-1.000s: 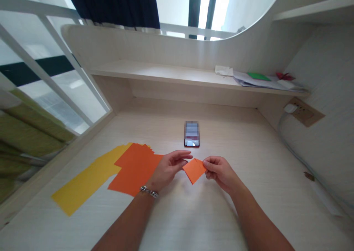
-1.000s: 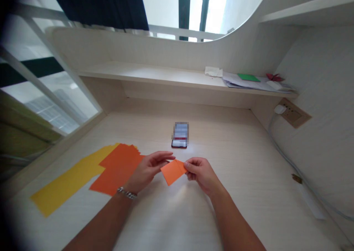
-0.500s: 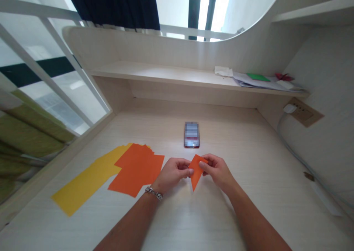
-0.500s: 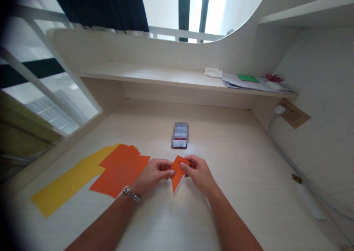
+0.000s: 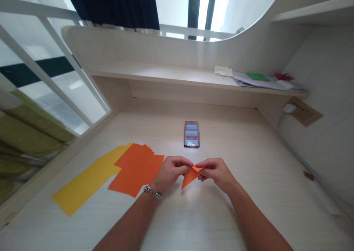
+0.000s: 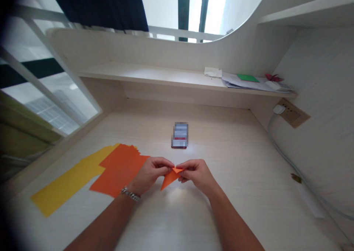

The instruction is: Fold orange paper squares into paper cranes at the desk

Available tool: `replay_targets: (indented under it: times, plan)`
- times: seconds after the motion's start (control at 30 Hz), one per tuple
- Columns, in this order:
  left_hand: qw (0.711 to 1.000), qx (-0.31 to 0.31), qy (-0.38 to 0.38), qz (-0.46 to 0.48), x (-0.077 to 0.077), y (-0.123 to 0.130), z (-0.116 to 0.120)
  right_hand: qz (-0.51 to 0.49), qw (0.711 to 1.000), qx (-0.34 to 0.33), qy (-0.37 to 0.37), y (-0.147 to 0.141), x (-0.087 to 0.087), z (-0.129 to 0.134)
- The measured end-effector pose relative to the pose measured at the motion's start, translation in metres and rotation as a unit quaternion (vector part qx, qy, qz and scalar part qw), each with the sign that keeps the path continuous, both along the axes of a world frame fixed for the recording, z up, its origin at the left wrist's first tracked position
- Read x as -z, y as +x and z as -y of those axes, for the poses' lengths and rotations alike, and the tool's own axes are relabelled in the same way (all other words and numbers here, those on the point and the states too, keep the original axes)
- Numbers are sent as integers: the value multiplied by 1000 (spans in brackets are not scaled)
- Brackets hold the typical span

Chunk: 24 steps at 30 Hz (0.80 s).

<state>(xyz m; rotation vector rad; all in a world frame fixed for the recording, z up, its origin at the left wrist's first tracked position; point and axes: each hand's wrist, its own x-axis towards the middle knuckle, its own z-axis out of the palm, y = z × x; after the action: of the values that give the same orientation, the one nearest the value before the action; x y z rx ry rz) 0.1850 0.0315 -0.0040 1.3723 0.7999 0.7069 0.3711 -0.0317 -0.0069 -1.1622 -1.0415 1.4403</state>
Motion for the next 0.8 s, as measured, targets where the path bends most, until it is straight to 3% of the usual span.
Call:
replay_targets:
  times: [0.1, 0.27, 0.7, 0.8]
  plan:
    - [997, -1, 65, -27, -2, 0, 2, -1, 1000, -20, 0, 1, -4, 1]
    - [992, 24, 114, -44, -1, 1, 3, 60, 998, 24, 1, -4, 1, -1]
    - [999, 37, -6, 22, -3, 2, 3, 72, 997, 34, 11, -5, 6, -2]
    - [999, 30, 3, 23, -2, 3, 4, 75, 997, 32, 12, -6, 6, -3]
